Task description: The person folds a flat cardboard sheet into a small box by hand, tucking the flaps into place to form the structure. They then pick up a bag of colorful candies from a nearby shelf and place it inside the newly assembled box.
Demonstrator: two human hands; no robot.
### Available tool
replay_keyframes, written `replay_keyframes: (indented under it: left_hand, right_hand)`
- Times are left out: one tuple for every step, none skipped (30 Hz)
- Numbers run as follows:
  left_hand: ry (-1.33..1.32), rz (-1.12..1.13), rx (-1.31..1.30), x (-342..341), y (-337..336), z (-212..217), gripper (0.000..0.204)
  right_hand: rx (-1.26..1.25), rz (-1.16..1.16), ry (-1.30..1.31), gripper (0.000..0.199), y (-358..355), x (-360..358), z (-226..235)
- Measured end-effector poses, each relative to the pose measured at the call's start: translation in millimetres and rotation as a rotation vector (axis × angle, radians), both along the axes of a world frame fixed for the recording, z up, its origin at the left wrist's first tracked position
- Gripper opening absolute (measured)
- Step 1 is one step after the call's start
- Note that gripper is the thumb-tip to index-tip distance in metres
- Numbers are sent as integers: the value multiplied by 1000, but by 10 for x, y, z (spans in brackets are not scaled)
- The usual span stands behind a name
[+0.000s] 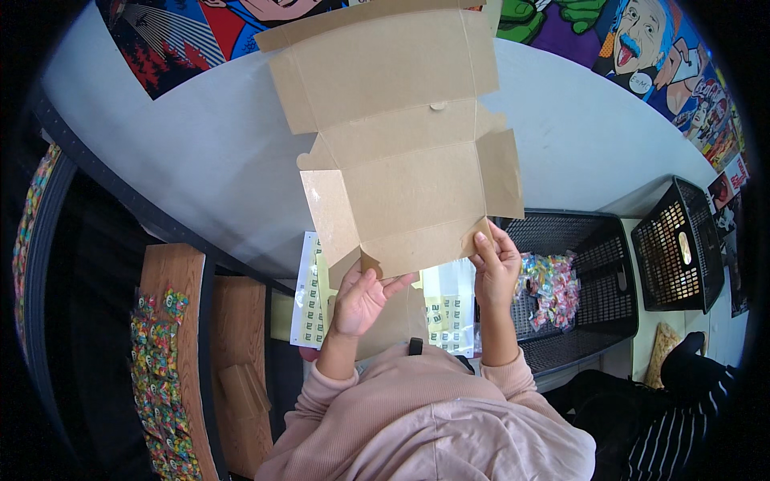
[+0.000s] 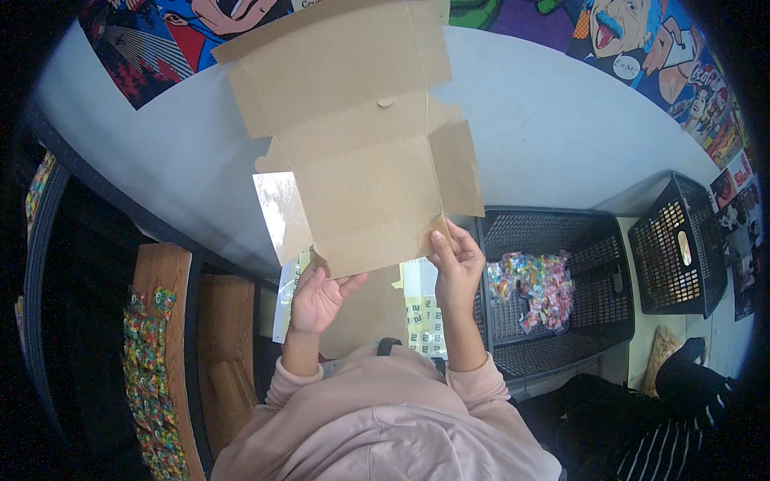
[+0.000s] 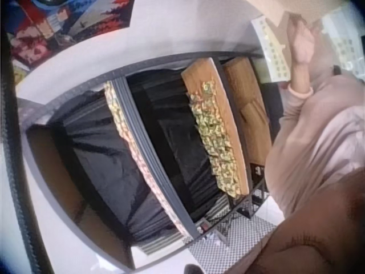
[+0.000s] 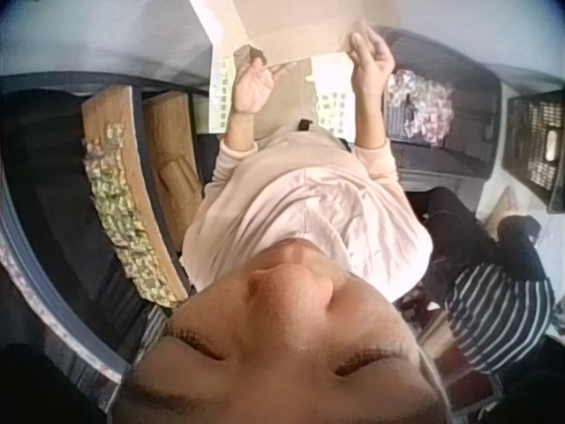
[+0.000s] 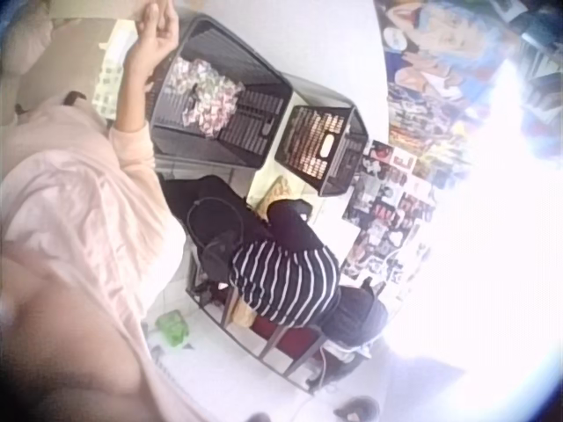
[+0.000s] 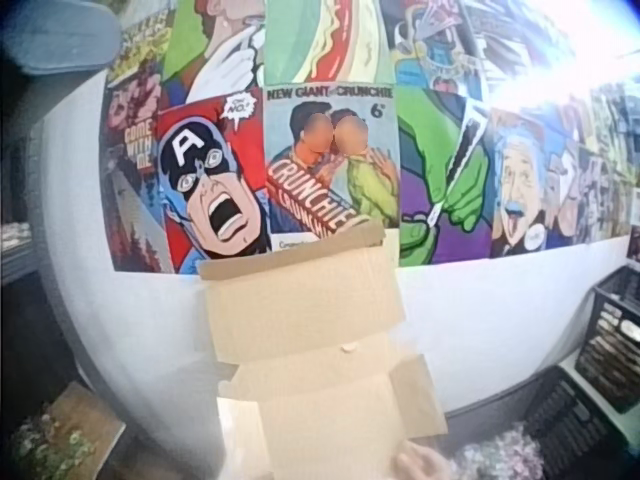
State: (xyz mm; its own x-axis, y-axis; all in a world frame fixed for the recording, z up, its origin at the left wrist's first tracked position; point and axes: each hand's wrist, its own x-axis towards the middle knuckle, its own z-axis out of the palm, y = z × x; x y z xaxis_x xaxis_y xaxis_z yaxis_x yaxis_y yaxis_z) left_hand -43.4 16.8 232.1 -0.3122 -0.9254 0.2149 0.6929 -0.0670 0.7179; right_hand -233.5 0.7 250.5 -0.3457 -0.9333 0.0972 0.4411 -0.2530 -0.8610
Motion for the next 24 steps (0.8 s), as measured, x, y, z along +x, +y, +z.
replay_keyframes:
  left_hand:
    - [-48, 33, 34, 7, -7, -10, 43]
    - [-96, 65, 68, 13, -18, -33, 42]
    - [-144, 98, 102, 13, -24, -45, 41]
    - [-44, 82, 134, 11, -27, -30, 39]
    - [56, 66, 166, 7, -21, -9, 37]
    - [155, 49, 197, 4, -17, 4, 36]
    - [70, 99, 179, -1, -27, -2, 35]
    - [-14, 149, 160, -6, -36, -19, 34]
    - [-98, 198, 141, -10, -44, -41, 33]
    - [-150, 248, 118, -14, -50, -80, 33]
    - [-201, 297, 96, -11, -58, -131, 32]
    - [-252, 347, 73, -17, -59, -160, 32]
    - [-236, 388, 64, -35, -54, -167, 33]
    - [-244, 383, 68, -39, -63, -176, 33]
    - [-251, 378, 72, -40, -77, -189, 33]
    - [-262, 375, 80, -36, -77, -200, 33]
    - [-215, 364, 75, -31, -74, -203, 32]
    - [-168, 354, 70, -28, -71, -206, 32]
    - [-123, 343, 65, -23, -66, -206, 32]
    - [-202, 400, 47, -22, -64, -202, 32]
    - [-281, 457, 28, -22, -63, -195, 32]
    - [-359, 512, 9, -25, -61, -187, 32]
    - [-387, 537, -8, -28, -58, -176, 32]
    - [-415, 563, -25, -31, -54, -164, 33]
  right_hand:
    - [-10, 2, -13, 24, 4, 11, -14]
    - [-20, 4, -26, 23, 8, 35, -31]
    - [-29, 5, -39, 23, 13, 51, -46]
    - [-24, -1, -33, 22, 16, 56, -53]
    - [-19, -8, -27, 21, 20, 59, -59]
    - [-14, -15, -21, 21, 18, 58, -66]
    - [-26, -5, -33, 20, -1, 42, -82]
    - [-8, -1, -55, 19, 1, 41, -79]
    - [10, 2, -78, 18, 9, 48, -77]
    - [28, 5, -99, 17, 11, 53, -68]
    - [18, -11, -136, 11, 7, 84, -33]
    - [15, 5, -123, 9, -4, 62, -49]
    - [12, 20, -113, 8, -14, 43, -96]
    - [10, 36, -102, 6, -19, 31, -120]
    - [-17, 15, -109, 4, -23, 41, -131]
    - [-43, 12, -103, 4, -20, 36, -145]
    - [-68, 9, -97, 4, -20, 30, -162]
    - [-93, 6, -90, 4, -20, 25, -173]
    - [-91, 5, -90, 3, -14, 28, -178]
    - [-89, 5, -90, 3, -8, 32, -182]
    - [-87, 4, -89, 3, -3, 37, -187]
    - [-91, -14, -90, 3, -7, 46, -214]
    - [-94, -32, -90, 3, -18, 59, -260]
    - [-98, -49, -90, 3, -19, 69, -286]
